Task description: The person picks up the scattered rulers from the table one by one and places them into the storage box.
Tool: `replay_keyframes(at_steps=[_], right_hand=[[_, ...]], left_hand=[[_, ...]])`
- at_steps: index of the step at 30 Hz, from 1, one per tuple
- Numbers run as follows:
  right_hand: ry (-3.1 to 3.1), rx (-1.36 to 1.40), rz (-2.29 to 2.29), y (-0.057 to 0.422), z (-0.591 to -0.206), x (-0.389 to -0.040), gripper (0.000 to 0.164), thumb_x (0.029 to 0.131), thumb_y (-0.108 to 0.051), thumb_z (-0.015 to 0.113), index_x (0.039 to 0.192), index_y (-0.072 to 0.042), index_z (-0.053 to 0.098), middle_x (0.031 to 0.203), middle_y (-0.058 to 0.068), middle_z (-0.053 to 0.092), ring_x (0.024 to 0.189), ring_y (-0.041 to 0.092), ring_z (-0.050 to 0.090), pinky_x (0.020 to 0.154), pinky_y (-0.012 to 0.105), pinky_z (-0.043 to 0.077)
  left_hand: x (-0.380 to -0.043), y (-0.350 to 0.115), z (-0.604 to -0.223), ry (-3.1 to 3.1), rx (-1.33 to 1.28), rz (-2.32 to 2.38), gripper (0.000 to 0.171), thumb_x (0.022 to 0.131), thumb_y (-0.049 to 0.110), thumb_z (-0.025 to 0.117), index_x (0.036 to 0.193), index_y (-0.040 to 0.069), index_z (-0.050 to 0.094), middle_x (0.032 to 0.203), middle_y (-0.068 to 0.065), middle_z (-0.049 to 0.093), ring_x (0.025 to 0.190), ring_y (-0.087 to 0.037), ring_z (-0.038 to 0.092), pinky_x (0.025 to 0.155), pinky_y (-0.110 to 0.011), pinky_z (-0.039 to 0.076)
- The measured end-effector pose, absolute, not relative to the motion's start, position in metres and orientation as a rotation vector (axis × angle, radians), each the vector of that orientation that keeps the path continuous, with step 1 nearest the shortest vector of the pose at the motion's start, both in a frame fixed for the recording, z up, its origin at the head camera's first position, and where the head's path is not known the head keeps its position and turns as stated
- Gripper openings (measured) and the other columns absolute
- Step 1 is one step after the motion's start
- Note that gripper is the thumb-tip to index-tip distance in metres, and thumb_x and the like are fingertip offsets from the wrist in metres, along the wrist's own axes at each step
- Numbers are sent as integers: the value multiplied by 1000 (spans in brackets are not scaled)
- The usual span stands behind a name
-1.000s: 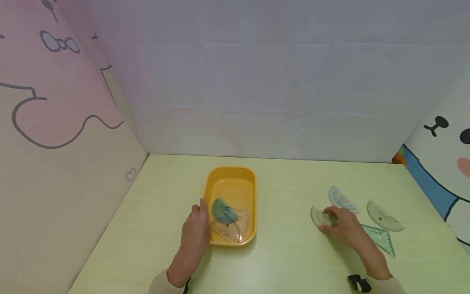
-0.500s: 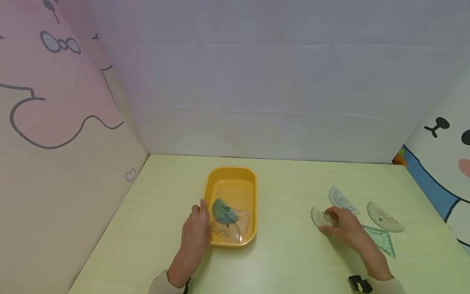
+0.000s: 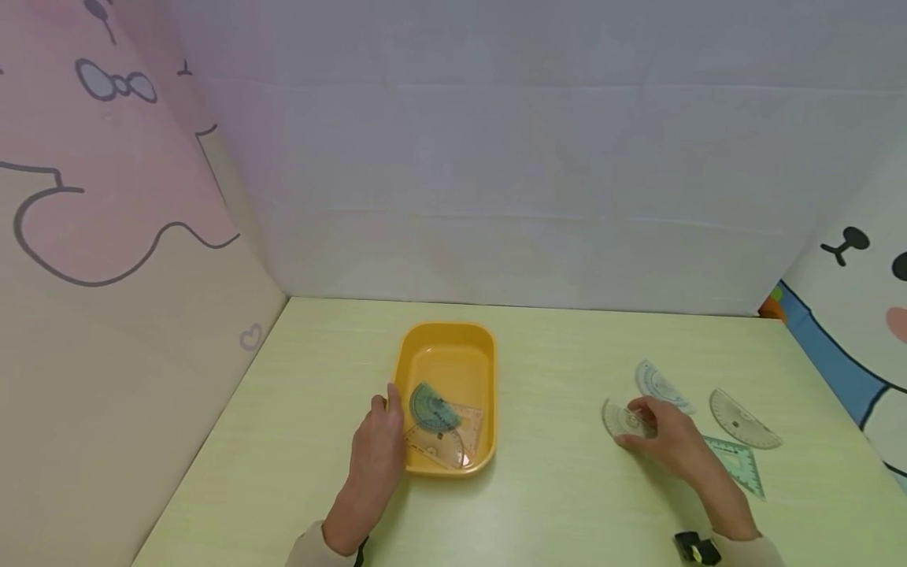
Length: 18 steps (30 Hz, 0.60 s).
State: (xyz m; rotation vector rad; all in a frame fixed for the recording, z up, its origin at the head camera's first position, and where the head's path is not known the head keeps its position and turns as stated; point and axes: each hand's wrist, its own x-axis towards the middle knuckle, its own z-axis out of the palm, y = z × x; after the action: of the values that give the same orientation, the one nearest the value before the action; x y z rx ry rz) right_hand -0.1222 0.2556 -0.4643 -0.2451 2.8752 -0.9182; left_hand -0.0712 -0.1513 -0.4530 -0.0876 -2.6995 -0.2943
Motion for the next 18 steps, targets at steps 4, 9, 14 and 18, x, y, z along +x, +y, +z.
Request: replay_keyframes(at_steps=[4,9,14,18], right_hand=[[2891,-260,-908,257,-465,-122,53,84,-23,86,120,9,62,110,23,67,103,40,63,86,55,52],[2902,-261,-934,260,-467,-120,46,86,-24,84,117,5,66,106,17,70,97,33,66,81,47,54],[2920,-286,-976,262,-469,-118,35,89,-17,80,115,4,68,102,10,71,91,27,68,76,36,55],[2923,-299,-986,264,-468,-119,29,93,-14,77,113,5,69,97,6,72,86,23,69,73,33,55]], left_hand=[[-72,-151,-453,-2705,-82,-301,49,80,-20,73,127,-18,58,93,-26,59,61,-29,60,55,-39,57],[-72,-151,-453,-2710,-79,-299,49,80,-19,74,127,-18,58,94,-27,59,62,-29,61,56,-39,57],[-71,-151,-453,-2705,-76,-299,48,81,-19,73,126,-18,59,93,-26,59,61,-29,61,55,-39,57],[-71,-152,-453,-2698,-78,-302,46,82,-19,72,126,-18,59,92,-25,58,60,-28,59,55,-39,56]])
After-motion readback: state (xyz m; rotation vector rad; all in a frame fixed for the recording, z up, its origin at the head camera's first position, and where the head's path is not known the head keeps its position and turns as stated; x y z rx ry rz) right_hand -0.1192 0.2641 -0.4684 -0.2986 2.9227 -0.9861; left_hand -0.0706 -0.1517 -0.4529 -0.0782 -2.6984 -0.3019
